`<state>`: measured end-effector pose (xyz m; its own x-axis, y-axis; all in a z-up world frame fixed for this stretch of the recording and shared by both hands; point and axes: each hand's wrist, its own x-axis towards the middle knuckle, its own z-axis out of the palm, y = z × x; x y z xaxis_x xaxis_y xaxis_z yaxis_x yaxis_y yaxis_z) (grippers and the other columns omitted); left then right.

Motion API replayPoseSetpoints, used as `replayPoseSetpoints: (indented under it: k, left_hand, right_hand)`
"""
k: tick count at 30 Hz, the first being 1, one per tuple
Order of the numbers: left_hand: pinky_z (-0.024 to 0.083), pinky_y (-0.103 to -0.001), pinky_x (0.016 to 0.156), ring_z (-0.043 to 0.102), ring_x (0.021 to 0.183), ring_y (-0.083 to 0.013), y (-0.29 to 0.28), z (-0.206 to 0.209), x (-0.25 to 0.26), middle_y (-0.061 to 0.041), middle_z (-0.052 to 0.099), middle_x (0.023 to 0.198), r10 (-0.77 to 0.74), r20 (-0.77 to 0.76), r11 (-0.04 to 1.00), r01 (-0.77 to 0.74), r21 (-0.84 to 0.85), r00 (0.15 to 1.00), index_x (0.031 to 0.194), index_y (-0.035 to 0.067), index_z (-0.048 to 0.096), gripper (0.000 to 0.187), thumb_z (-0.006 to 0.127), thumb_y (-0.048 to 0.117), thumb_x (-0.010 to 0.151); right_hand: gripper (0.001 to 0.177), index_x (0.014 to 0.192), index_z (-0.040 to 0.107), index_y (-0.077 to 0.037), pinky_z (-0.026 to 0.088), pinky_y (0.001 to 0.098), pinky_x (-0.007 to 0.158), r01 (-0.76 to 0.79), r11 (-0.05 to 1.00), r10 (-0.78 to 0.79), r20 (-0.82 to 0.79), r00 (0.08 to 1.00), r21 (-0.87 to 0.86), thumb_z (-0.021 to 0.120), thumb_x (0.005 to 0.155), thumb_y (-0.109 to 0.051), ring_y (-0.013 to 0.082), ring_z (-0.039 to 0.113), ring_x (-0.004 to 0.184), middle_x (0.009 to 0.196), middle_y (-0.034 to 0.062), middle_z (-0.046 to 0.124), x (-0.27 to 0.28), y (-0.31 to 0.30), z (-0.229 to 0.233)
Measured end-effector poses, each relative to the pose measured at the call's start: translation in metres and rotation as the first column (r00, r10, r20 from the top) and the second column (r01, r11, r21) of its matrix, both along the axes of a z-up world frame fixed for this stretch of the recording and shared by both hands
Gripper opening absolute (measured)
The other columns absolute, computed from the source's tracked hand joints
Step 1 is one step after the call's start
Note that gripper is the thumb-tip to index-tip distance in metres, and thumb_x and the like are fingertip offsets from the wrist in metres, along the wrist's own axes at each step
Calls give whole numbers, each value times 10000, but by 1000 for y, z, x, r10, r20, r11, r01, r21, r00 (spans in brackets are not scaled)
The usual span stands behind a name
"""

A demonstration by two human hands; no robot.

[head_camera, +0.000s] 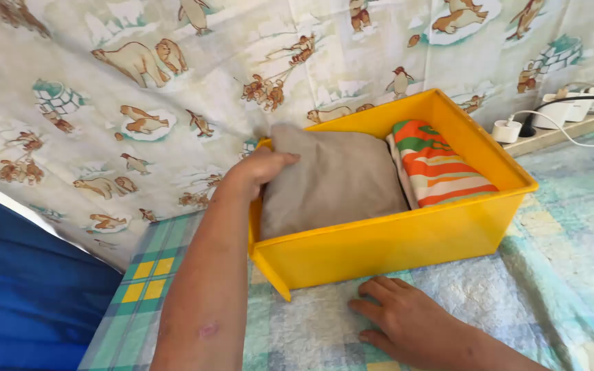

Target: Folding various items of clothing and organizing them into a yellow storage bin.

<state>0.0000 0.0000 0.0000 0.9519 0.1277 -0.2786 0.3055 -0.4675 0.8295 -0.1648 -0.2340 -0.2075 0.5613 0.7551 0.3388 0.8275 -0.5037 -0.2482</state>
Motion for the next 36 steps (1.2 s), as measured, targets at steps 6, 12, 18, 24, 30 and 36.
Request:
replayPoseSetpoints:
  k: [6,12,18,24,30,36]
  left_hand:
    - [613,-477,882,738,1045,-286,6,-11,-6,-114,762,1201,24,-102,975,-46,-218,994,1334,110,645,637,781,294,739]
    - [603,-491,905,732,1000,-307,17,-21,2,-140,756,1158,-198,-57,924,166,-345,979,1296,98,671,448,699,170,855]
    - [612,-522,937,733,1039,-304,7,40,5,-141,757,1215,-277,187,895,324,-307,942,1293,102,639,514,701,43,786]
    - [641,-552,905,761,992,-315,24,148,-46,-142,779,1160,-172,315,942,250,-226,933,1269,124,657,484,675,26,796]
    - [672,-506,820,783,914,-265,98,210,-112,-86,793,1063,75,462,984,11,-180,884,1188,123,717,420,679,129,769]
    - [666,-400,841,785,964,-165,166,191,-166,17,797,1107,440,500,898,-368,-240,746,1197,207,710,429,675,256,773]
  right_hand:
    - [438,1255,671,-121,477,500,929,-8,1000,8,10,1000,16,766,928,-397,354,607,1047,1172,127,616,2,0,-4]
    - [445,1259,683,-141,477,485,942,3,1000,-3,0,1000,27,768,920,-416,337,613,1060,1175,106,626,2,0,-14]
    - [508,1333,657,-117,486,480,949,-106,993,108,-44,993,53,781,958,-436,349,608,1119,1256,140,608,21,-12,-26]
    - [515,1318,646,-134,516,433,921,-155,986,154,11,988,56,783,967,-485,320,638,1095,1243,127,626,36,-19,-39]
    - [531,1333,645,-138,487,406,982,-155,988,154,39,987,26,788,957,-485,294,638,1125,1246,105,627,41,-21,-51]
    - [559,1339,664,-213,504,413,985,-85,996,84,15,996,19,804,912,-547,274,658,1137,1265,67,656,42,-17,-71]
